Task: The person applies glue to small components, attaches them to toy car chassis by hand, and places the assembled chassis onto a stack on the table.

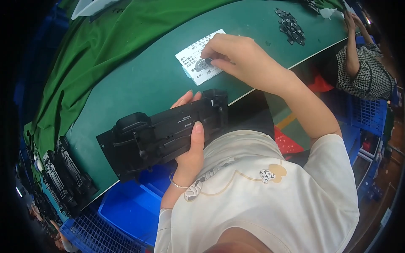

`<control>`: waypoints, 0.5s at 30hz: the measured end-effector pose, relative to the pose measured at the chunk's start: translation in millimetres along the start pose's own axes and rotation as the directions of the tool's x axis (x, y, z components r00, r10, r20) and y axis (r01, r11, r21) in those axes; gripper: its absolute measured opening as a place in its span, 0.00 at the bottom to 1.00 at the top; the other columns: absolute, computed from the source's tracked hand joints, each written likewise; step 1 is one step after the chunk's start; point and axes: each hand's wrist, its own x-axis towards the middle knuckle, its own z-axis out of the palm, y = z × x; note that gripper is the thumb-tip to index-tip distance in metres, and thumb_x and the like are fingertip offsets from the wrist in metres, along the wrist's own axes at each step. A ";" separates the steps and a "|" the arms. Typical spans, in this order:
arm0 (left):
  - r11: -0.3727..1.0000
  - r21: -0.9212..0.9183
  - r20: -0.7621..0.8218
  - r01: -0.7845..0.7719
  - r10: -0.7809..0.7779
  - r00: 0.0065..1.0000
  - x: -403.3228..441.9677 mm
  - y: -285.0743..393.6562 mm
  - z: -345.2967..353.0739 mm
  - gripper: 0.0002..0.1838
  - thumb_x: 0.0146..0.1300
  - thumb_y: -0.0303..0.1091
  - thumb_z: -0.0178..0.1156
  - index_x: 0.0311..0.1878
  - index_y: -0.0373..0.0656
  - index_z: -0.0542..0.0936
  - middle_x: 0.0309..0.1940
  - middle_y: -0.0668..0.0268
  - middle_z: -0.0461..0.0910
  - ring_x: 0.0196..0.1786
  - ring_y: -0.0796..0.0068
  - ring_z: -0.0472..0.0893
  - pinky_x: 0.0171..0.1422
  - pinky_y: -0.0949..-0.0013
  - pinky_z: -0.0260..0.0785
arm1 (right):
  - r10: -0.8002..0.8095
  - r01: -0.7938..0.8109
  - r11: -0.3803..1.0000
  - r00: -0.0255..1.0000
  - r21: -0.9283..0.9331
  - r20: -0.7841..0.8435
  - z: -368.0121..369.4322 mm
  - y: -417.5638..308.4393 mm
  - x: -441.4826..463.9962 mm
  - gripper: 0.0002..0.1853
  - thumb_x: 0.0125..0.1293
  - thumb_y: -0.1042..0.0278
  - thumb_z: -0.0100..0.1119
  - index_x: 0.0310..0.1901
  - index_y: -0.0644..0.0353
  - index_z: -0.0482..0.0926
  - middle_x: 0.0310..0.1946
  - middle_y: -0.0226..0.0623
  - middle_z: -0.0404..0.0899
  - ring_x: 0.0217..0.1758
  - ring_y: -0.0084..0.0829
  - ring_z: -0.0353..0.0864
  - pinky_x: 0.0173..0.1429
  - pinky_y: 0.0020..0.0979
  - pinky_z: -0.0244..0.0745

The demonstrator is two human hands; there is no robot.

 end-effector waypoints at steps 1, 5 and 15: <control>1.000 0.000 0.004 -0.002 0.002 1.000 0.1 0.2 -0.2 0.25 0.57 0.25 0.47 0.58 0.32 0.55 0.57 0.51 0.60 0.62 0.63 0.60 0.65 0.64 0.51 | -0.013 0.013 1.000 1.000 -0.016 -0.002 0.0 -0.1 0.2 0.08 0.50 0.82 0.55 0.34 0.65 0.74 0.30 0.35 0.73 0.31 0.29 0.74 0.37 0.25 0.70; 1.000 0.029 0.024 -0.007 0.006 1.000 0.8 1.0 -1.3 0.25 0.57 0.25 0.47 0.59 0.32 0.55 0.56 0.50 0.60 0.62 0.63 0.60 0.65 0.64 0.51 | -0.077 0.076 0.994 0.997 -0.081 -0.007 0.9 -0.4 1.5 0.09 0.50 0.83 0.55 0.35 0.65 0.74 0.30 0.36 0.73 0.32 0.31 0.75 0.37 0.26 0.70; 1.000 0.019 0.013 -0.005 0.004 1.000 0.7 -0.6 -1.2 0.25 0.57 0.25 0.47 0.58 0.32 0.55 0.57 0.50 0.59 0.62 0.62 0.61 0.65 0.64 0.51 | -0.108 0.106 0.988 0.994 -0.108 -0.012 5.6 -0.3 3.4 0.09 0.50 0.82 0.55 0.35 0.63 0.75 0.30 0.36 0.73 0.34 0.33 0.75 0.37 0.26 0.70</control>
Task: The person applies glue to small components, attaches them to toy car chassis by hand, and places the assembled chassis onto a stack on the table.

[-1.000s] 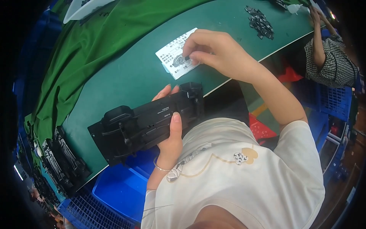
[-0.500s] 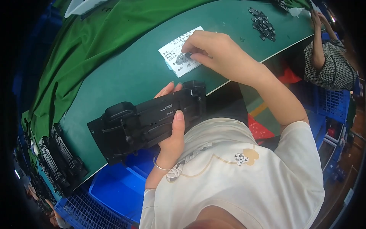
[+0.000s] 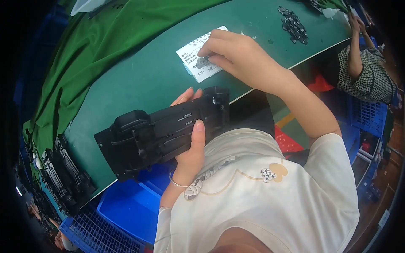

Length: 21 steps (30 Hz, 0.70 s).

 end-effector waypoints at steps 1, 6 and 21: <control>1.000 0.003 0.003 0.007 -0.007 1.000 0.0 0.9 -0.3 0.25 0.57 0.25 0.47 0.58 0.32 0.55 0.57 0.50 0.59 0.62 0.62 0.61 0.65 0.64 0.51 | 0.001 -0.001 1.000 1.000 0.002 0.002 0.2 -0.1 -0.5 0.09 0.50 0.82 0.55 0.35 0.63 0.75 0.30 0.36 0.73 0.34 0.33 0.75 0.37 0.26 0.70; 1.000 0.002 -0.004 -0.009 0.009 1.000 0.2 -0.6 -0.3 0.25 0.57 0.25 0.47 0.58 0.32 0.55 0.57 0.50 0.59 0.62 0.62 0.61 0.64 0.64 0.52 | 0.007 -0.007 1.000 1.000 0.005 -0.003 1.0 0.3 0.6 0.09 0.49 0.83 0.55 0.34 0.64 0.75 0.30 0.36 0.73 0.33 0.32 0.75 0.36 0.26 0.70; 1.000 0.013 -0.019 -0.017 0.017 1.000 0.7 -1.1 1.0 0.25 0.57 0.26 0.48 0.58 0.31 0.56 0.56 0.50 0.60 0.61 0.62 0.62 0.64 0.64 0.53 | 0.046 -0.043 0.998 0.995 0.039 -0.090 1.9 0.9 -3.0 0.08 0.48 0.84 0.56 0.33 0.66 0.74 0.30 0.34 0.73 0.32 0.25 0.74 0.36 0.20 0.70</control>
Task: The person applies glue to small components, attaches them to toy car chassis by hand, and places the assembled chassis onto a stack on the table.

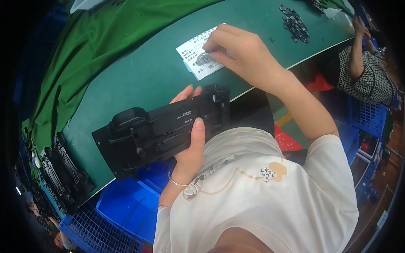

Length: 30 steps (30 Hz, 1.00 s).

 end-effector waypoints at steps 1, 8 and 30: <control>1.000 0.016 0.003 -0.012 0.012 1.000 0.9 -0.7 0.3 0.25 0.57 0.26 0.48 0.58 0.31 0.56 0.56 0.50 0.61 0.61 0.62 0.62 0.64 0.64 0.53 | 0.044 -0.042 0.997 0.999 0.063 -0.030 -1.1 0.3 -0.8 0.08 0.49 0.83 0.56 0.33 0.65 0.73 0.30 0.34 0.73 0.32 0.25 0.74 0.36 0.21 0.69; 0.998 -0.018 -0.020 0.054 -0.054 0.998 -0.9 3.2 2.7 0.25 0.57 0.26 0.47 0.58 0.32 0.56 0.55 0.51 0.61 0.61 0.62 0.62 0.65 0.64 0.52 | 0.381 -0.268 0.453 0.920 0.850 0.087 -11.8 3.9 -17.4 0.08 0.53 0.75 0.59 0.36 0.61 0.73 0.30 0.30 0.74 0.33 0.20 0.71 0.39 0.21 0.67; 0.999 0.037 -0.157 -0.007 0.012 0.987 -0.1 0.6 14.3 0.24 0.58 0.34 0.50 0.55 0.32 0.61 0.54 0.52 0.65 0.56 0.63 0.68 0.60 0.63 0.60 | -0.069 0.070 0.997 0.996 -0.021 0.054 -12.3 -0.3 -2.7 0.08 0.50 0.83 0.54 0.35 0.65 0.74 0.30 0.38 0.72 0.32 0.33 0.74 0.35 0.26 0.69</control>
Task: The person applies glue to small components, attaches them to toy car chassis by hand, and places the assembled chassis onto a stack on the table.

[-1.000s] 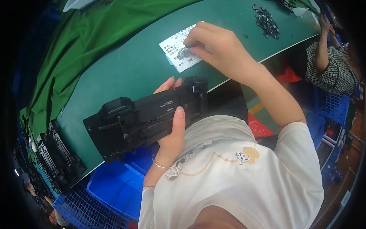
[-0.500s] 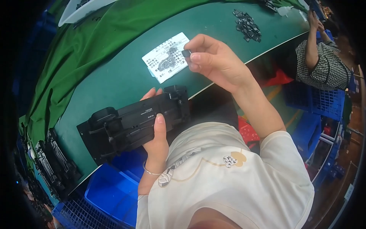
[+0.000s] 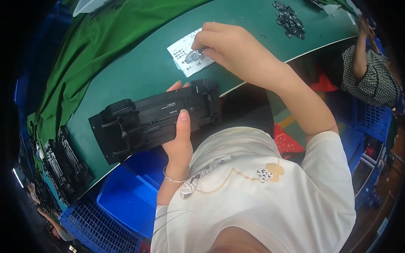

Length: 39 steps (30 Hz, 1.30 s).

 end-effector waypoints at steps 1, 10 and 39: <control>1.000 0.001 0.005 0.006 -0.006 1.000 0.2 0.8 -0.3 0.24 0.58 0.34 0.50 0.55 0.32 0.61 0.54 0.52 0.65 0.57 0.63 0.67 0.60 0.62 0.59 | -0.002 0.002 1.000 1.000 -0.017 0.010 0.9 0.1 1.5 0.08 0.50 0.83 0.54 0.35 0.65 0.74 0.30 0.38 0.72 0.32 0.35 0.74 0.35 0.27 0.69; 1.000 -0.021 0.051 0.002 -0.001 0.999 0.4 -0.3 -3.1 0.22 0.59 0.29 0.48 0.56 0.33 0.60 0.55 0.52 0.63 0.59 0.62 0.65 0.62 0.61 0.57 | -0.006 0.008 1.000 0.998 -0.028 0.070 8.2 -0.1 6.9 0.08 0.51 0.83 0.53 0.35 0.66 0.73 0.30 0.39 0.71 0.32 0.36 0.74 0.35 0.29 0.69; 0.998 0.002 0.016 -0.069 0.069 0.998 0.0 -3.6 -4.2 0.17 0.59 0.26 0.48 0.51 0.32 0.67 0.49 0.58 0.70 0.49 0.73 0.71 0.53 0.71 0.63 | 0.359 -0.279 0.754 0.933 0.595 -0.017 41.9 -77.1 -84.3 0.10 0.47 0.85 0.57 0.32 0.66 0.72 0.30 0.36 0.72 0.29 0.24 0.75 0.32 0.20 0.71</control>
